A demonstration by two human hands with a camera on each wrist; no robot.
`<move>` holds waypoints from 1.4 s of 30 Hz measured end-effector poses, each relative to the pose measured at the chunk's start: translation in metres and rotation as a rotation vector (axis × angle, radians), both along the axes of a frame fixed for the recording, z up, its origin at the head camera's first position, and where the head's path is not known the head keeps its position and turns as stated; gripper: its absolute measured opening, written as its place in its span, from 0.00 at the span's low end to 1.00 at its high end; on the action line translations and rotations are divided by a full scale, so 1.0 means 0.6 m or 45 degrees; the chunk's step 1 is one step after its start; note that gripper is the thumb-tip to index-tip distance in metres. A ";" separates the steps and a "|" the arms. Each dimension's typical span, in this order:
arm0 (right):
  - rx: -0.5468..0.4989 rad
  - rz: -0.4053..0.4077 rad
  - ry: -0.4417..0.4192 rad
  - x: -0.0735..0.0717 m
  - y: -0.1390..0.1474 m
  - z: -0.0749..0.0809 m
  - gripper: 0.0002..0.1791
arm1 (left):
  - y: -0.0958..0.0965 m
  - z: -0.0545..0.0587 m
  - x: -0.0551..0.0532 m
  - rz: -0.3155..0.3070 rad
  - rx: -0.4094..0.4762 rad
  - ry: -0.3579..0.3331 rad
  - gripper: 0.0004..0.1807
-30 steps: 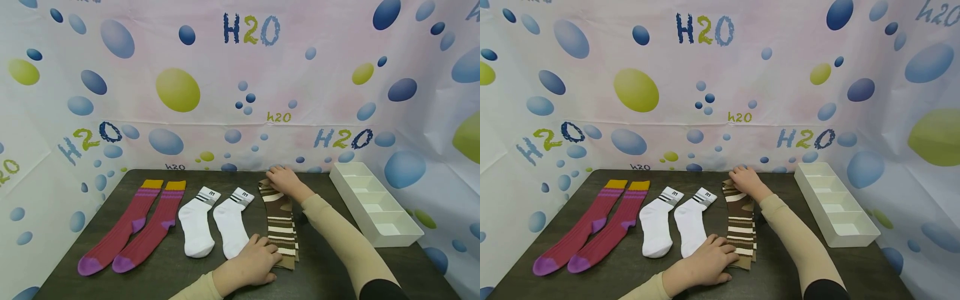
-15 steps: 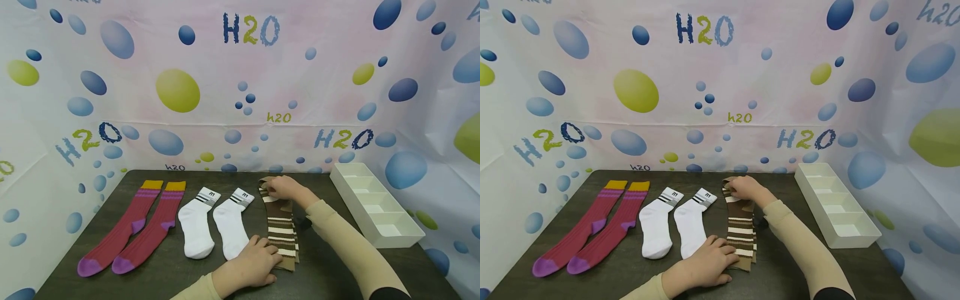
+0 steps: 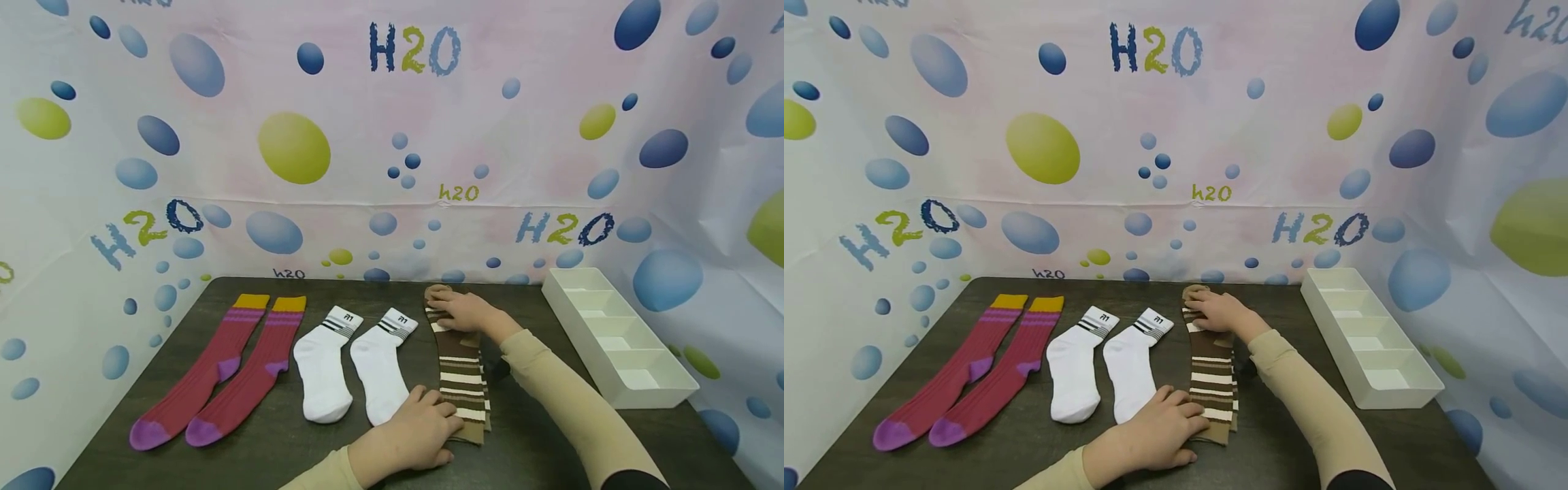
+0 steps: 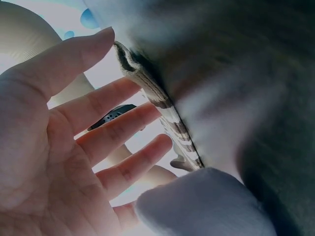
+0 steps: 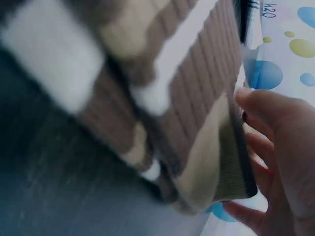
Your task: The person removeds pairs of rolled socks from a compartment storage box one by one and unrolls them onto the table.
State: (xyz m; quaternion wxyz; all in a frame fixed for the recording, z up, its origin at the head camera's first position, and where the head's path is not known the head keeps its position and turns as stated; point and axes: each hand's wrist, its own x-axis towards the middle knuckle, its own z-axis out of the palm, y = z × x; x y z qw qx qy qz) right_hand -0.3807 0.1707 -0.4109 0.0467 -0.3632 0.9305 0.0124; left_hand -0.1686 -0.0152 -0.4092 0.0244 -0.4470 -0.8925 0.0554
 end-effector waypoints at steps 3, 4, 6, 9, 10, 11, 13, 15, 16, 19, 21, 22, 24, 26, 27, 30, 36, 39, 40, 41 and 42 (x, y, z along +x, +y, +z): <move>0.049 -0.073 -0.063 -0.003 0.008 0.000 0.34 | 0.000 0.003 0.000 0.000 0.002 0.001 0.24; 0.065 -0.102 -0.084 -0.004 0.011 0.002 0.35 | 0.000 0.004 0.001 0.003 0.003 0.006 0.24; 0.083 -0.159 -0.116 -0.004 0.021 0.004 0.36 | 0.000 0.007 0.000 0.020 0.002 0.006 0.23; 0.077 -0.231 -0.136 0.002 0.041 0.005 0.37 | 0.002 0.012 -0.001 0.074 -0.018 -0.021 0.22; 0.074 -0.256 -0.137 0.006 0.048 0.004 0.37 | 0.003 0.013 -0.001 0.096 -0.028 -0.036 0.22; 0.069 -0.281 -0.137 0.010 0.057 0.003 0.37 | 0.005 0.015 -0.002 0.122 -0.036 -0.056 0.22; 0.053 -0.338 -0.130 0.020 0.074 0.002 0.37 | 0.008 0.016 -0.003 0.169 -0.042 -0.083 0.23; 0.034 -0.402 -0.123 0.031 0.090 0.001 0.37 | 0.013 0.017 -0.003 0.209 -0.051 -0.093 0.26; 0.032 -0.427 -0.110 0.037 0.098 0.001 0.37 | 0.015 0.017 -0.003 0.225 -0.057 -0.094 0.28; 0.009 -0.502 -0.088 0.053 0.119 0.001 0.36 | 0.023 0.022 -0.004 0.257 -0.104 -0.066 0.30; 0.002 -0.530 -0.060 0.064 0.131 0.003 0.35 | 0.028 0.027 -0.007 0.271 -0.154 -0.037 0.30; 0.001 -0.543 -0.050 0.070 0.137 0.004 0.35 | 0.030 0.031 -0.010 0.280 -0.177 -0.027 0.30; -0.004 -0.571 -0.029 0.081 0.149 0.008 0.33 | 0.034 0.038 -0.017 0.299 -0.223 0.013 0.29; 0.003 -0.605 -0.022 0.094 0.161 0.013 0.31 | 0.037 0.044 -0.026 0.327 -0.270 0.046 0.28; 0.011 -0.626 -0.024 0.102 0.166 0.015 0.31 | 0.038 0.046 -0.030 0.341 -0.298 0.063 0.28; 0.028 -0.662 -0.014 0.127 0.181 0.017 0.28 | 0.039 0.054 -0.043 0.380 -0.370 0.081 0.27; 0.048 -0.607 0.162 0.182 0.202 0.008 0.21 | 0.039 0.063 -0.073 0.433 -0.477 0.062 0.27; 0.042 -0.578 0.238 0.207 0.213 0.003 0.20 | 0.040 0.066 -0.094 0.460 -0.504 0.043 0.27; 0.041 -0.571 0.253 0.214 0.217 0.002 0.20 | 0.041 0.066 -0.102 0.474 -0.510 0.028 0.27; 0.038 -0.560 0.267 0.222 0.221 0.001 0.20 | 0.043 0.067 -0.110 0.489 -0.514 0.006 0.27; 0.038 -0.549 0.280 0.229 0.225 0.000 0.20 | 0.044 0.068 -0.119 0.505 -0.518 -0.020 0.26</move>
